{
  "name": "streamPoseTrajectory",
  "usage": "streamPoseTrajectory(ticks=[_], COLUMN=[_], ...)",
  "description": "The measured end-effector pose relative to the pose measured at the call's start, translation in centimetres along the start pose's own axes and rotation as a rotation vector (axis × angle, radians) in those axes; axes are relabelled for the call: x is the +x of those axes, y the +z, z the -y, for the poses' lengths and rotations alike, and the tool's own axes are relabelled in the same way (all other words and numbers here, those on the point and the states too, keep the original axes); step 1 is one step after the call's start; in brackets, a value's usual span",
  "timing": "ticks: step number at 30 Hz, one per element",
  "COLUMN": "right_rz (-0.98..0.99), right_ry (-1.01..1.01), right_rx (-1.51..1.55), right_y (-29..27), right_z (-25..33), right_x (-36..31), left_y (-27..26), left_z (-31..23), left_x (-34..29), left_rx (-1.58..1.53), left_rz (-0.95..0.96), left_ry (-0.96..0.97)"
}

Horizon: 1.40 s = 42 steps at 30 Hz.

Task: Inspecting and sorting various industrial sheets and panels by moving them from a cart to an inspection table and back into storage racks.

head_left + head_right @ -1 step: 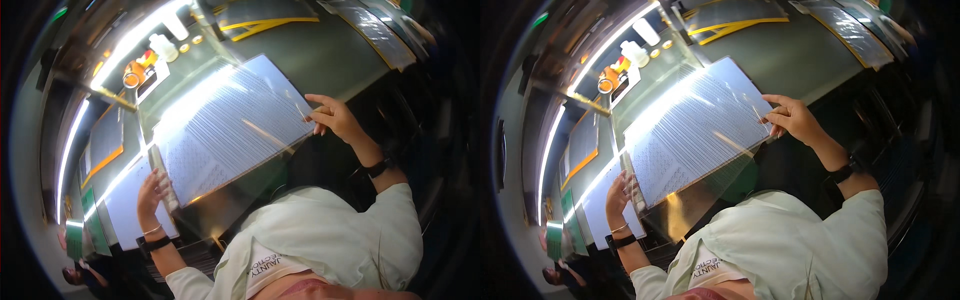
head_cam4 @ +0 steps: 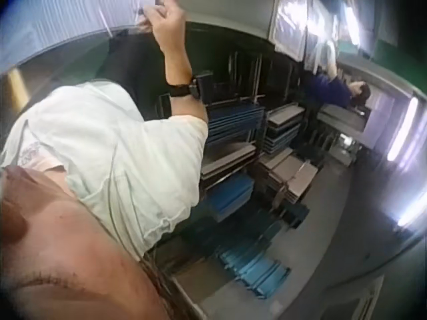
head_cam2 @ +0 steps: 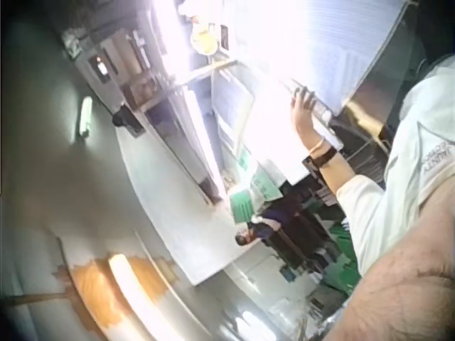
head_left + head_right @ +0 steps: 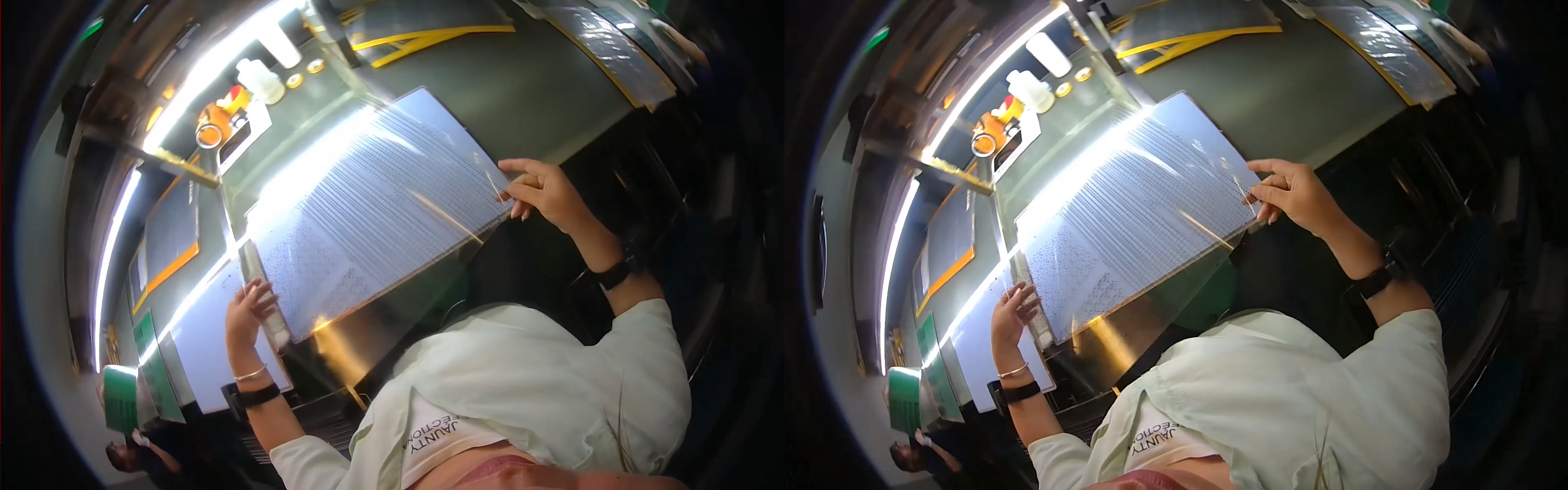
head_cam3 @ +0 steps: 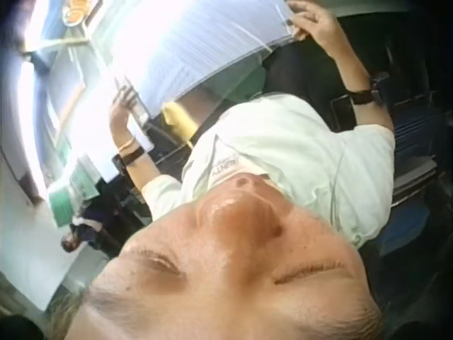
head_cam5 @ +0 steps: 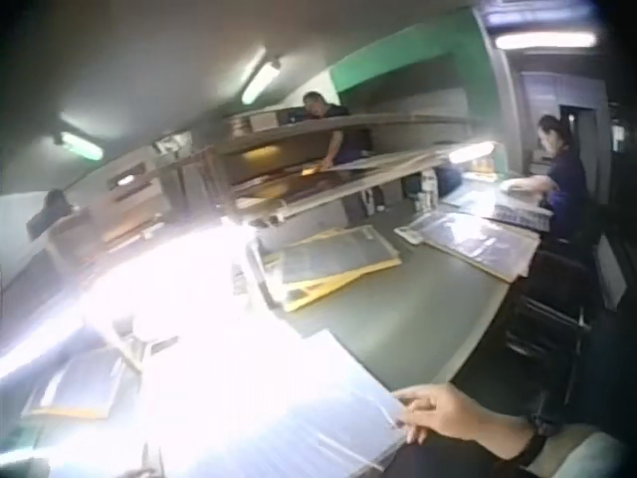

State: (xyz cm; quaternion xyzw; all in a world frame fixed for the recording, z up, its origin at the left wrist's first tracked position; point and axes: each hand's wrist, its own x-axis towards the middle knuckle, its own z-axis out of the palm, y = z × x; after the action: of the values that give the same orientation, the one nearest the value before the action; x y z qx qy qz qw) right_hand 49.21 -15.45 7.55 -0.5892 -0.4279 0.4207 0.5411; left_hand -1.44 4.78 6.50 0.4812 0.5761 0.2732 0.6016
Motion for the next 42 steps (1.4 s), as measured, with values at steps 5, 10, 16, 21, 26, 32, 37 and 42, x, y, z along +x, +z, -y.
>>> streamPoseTrajectory(ticks=[5,10,16,21,26,32,37,42], right_rz=[-0.092,-0.218,-0.350,-0.336,-0.413,-0.374,-0.353,-0.339], right_ry=[0.190,0.220,0.095,0.116,-0.090,-0.049,-0.046,-0.058], right_rx=[0.013,-0.134,-0.399,-0.347,-0.411,-0.347,-0.367,-0.359], right_y=[-2.5,-1.8,-1.1,-1.2,0.2,0.1,0.2,0.4], right_z=[-3.4,-5.2,-7.6,-7.7,-8.5,-9.3,-8.9,-8.5], right_x=[-0.4,-0.6,-0.6,-0.3,0.1,-1.3,-1.6,-1.2], left_y=[1.1,2.7,2.7,2.6,0.7,2.3,4.0,4.6], left_z=[-3.7,-8.2,-7.8,-7.0,-5.1,-0.1,-1.8,-3.1], left_x=[4.5,6.6,9.8,11.9,14.6,17.9,16.5,15.5], left_rx=[0.046,0.169,0.181,0.138,0.128,0.304,0.794,0.945], left_rz=[-0.099,-0.066,-0.104,-0.103,-0.231,-0.481,-0.667,-0.585], left_ry=[0.148,0.285,0.361,0.341,0.298,0.442,0.356,0.254])
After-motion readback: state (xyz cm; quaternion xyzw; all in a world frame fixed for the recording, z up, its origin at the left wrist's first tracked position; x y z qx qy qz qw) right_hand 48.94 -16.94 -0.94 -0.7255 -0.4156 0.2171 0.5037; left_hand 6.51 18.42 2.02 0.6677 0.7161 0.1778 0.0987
